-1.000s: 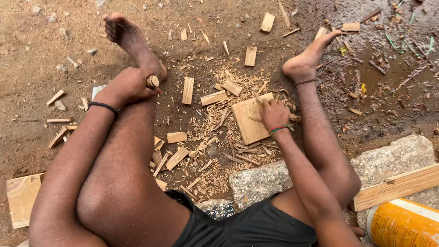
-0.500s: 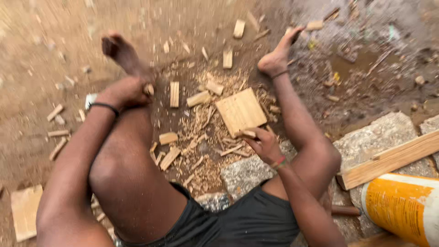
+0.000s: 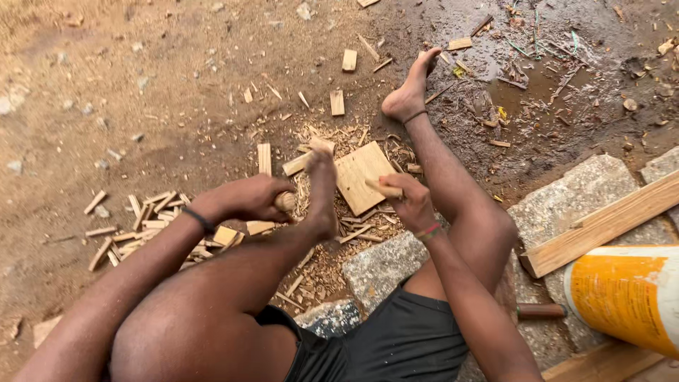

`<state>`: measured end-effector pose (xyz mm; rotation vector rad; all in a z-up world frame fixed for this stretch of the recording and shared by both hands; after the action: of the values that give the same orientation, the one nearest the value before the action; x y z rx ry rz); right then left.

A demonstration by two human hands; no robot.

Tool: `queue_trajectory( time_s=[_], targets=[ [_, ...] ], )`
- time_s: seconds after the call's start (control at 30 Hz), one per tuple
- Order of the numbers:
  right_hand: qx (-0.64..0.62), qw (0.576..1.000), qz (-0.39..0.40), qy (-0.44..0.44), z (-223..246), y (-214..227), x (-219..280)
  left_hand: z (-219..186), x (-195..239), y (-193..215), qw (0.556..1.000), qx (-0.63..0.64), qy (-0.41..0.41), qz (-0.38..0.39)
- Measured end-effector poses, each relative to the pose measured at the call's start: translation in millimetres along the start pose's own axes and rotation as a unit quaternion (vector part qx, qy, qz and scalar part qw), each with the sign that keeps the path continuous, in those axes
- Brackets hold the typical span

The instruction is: The person sits on the ground and uses a wooden mallet to strike a small cylindrical wooden piece held in the left hand. The person repeatedly positions the piece and strikes it, creating wood shavings and small fragments that accumulate on the ground.

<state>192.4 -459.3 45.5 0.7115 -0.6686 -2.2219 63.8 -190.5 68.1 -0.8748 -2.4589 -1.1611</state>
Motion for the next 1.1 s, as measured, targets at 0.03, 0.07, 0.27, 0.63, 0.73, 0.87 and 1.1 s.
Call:
queue_trajectory(
  time_s=[0.03,0.07,0.27,0.63,0.73,0.87,1.1],
  targets=[
    [-0.004,0.999,0.0,-0.054,-20,-6,0,-7,-6,0,1.0,-0.011,-0.022,-0.005],
    [-0.007,0.995,0.001,-0.103,-41,-13,-2,-12,-13,4,0.999,-0.024,-0.035,-0.013],
    [0.038,0.936,0.146,-0.318,-134,-93,10,-22,-44,17,0.996,-0.034,-0.077,-0.02],
    [-0.007,0.983,0.117,-0.139,-162,-142,2,47,-22,-9,0.996,0.021,0.081,0.034],
    [0.031,0.99,0.089,-0.109,-162,-144,0,45,-19,1,0.996,-0.009,0.082,0.02],
    [0.054,0.984,0.101,-0.138,-168,-149,5,53,-16,1,0.994,0.01,0.105,0.013],
    [0.04,0.98,0.126,-0.147,-165,-142,1,84,-3,13,0.989,-0.001,0.147,-0.012]
  ],
)
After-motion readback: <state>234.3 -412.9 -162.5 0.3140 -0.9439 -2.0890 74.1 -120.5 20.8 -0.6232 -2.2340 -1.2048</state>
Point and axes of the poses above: each hand's wrist, its own x-axis away from the middle knuckle, its own y-axis out of the back of the hand, z = x × y, the point moved 8 cm from there along -x, towards the middle knuckle, and after that the axes turned 9 degrees about z, right-handed, at the moved point
